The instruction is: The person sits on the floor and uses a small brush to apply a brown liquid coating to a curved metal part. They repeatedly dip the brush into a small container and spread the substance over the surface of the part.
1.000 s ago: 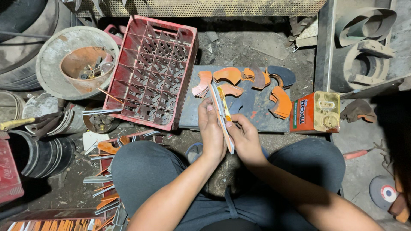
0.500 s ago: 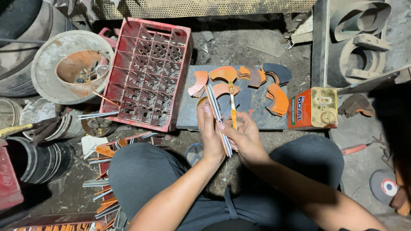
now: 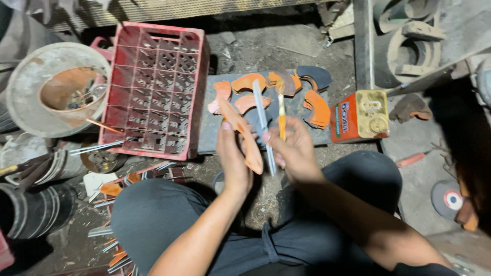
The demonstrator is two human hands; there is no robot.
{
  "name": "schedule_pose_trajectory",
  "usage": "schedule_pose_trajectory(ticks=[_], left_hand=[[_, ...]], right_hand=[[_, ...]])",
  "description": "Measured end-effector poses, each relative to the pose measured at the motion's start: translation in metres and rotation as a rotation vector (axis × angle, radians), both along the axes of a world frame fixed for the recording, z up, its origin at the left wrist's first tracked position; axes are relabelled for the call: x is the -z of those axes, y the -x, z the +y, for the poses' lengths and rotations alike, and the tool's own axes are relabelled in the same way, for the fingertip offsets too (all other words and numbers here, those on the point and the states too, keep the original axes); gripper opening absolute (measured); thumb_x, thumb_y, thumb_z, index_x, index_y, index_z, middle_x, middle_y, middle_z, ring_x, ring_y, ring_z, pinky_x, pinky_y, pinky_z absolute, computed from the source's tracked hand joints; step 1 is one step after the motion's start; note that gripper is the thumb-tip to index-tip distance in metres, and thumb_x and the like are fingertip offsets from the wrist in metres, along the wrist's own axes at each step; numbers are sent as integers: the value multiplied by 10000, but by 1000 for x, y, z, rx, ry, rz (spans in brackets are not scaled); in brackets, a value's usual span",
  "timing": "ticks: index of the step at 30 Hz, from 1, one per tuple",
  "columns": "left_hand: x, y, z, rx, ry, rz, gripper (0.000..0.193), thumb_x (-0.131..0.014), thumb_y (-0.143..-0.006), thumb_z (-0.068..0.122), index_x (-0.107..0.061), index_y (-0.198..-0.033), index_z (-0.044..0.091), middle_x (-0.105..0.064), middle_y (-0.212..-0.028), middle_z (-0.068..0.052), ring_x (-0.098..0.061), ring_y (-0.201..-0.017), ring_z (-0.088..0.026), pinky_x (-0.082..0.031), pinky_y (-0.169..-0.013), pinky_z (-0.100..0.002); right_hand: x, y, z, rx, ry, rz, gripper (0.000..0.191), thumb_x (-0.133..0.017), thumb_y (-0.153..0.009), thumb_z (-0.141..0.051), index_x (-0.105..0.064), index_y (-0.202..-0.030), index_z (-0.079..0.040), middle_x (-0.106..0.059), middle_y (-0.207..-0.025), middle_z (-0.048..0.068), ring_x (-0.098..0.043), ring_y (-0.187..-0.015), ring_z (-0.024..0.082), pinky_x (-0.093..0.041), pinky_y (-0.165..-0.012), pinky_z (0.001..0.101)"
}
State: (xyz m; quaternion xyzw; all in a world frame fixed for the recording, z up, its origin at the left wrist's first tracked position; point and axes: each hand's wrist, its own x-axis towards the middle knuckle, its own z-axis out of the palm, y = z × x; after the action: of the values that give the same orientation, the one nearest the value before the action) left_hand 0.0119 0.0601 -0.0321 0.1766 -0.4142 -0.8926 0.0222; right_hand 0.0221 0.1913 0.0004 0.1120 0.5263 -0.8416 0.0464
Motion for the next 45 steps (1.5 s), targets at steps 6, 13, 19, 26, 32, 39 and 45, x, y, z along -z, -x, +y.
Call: schedule_pose_trajectory(ticks=[6, 13, 19, 26, 32, 39, 45], left_hand=[[1, 27, 3, 60, 466, 151, 415, -672, -1012, 271, -523, -1277, -11, -681, -1052, -86, -647, -898, -131, -539, -748, -265], [-3, 71, 51, 445, 1479, 435, 637, -845, -855, 340, -505, -1293, 26, -714, -932, -176, -706, -862, -376, -550, -687, -481], [23, 59, 56, 419, 1750, 445, 632, -857, -785, 317, -497, -1231, 51, -672, -984, -195, -680, -896, -388, -570, -676, -485], [23, 57, 73, 461, 1903, 340, 619, -845, -775, 335, -488, -1199, 57, -655, -1037, -155, -654, -973, -350, -587, -671, -441], [17, 55, 82, 405, 1936, 347, 702, -850, -757, 332, -484, -1294, 66, -644, -1082, -158, -637, -998, -356, -593, -665, -425], [17, 53, 83, 380, 1942, 314, 715, -858, -747, 345, -485, -1294, 73, -601, -1110, -159, -624, -1032, -350, -592, -653, -413], [8, 50, 74, 193, 1640, 369, 410, -784, -966, 356, -619, -1203, 66, -679, -1071, -128, -678, -991, -316, -568, -760, -425]], right_hand=[[-50, 14, 76, 302, -92, 267, 316, -688, -967, 21, -515, -1219, -60, -682, -974, 63, -509, -599, 60, -357, -466, 208], [-71, 9, 124, 461, 60, 349, 366, -670, -965, 46, -448, -1239, -51, -635, -913, 105, -493, -582, 85, -364, -472, 233], [-68, -3, 130, 347, 27, 301, 360, -677, -1001, 48, -468, -1279, -46, -597, -894, 71, -471, -617, 57, -343, -500, 207], [-71, -6, 133, 287, 44, 274, 357, -693, -979, 51, -488, -1256, -42, -612, -928, 58, -483, -604, 55, -343, -480, 206], [-71, -8, 135, 289, -3, 235, 377, -697, -970, 41, -488, -1270, -51, -615, -922, 65, -485, -593, 51, -333, -468, 194], [-69, -9, 135, 264, -30, 201, 404, -701, -956, 36, -479, -1282, -54, -613, -934, 68, -493, -605, 49, -328, -463, 192], [-61, -7, 128, 223, -48, 168, 442, -714, -933, 38, -461, -1284, -55, -622, -958, 72, -493, -600, 45, -326, -449, 188]])
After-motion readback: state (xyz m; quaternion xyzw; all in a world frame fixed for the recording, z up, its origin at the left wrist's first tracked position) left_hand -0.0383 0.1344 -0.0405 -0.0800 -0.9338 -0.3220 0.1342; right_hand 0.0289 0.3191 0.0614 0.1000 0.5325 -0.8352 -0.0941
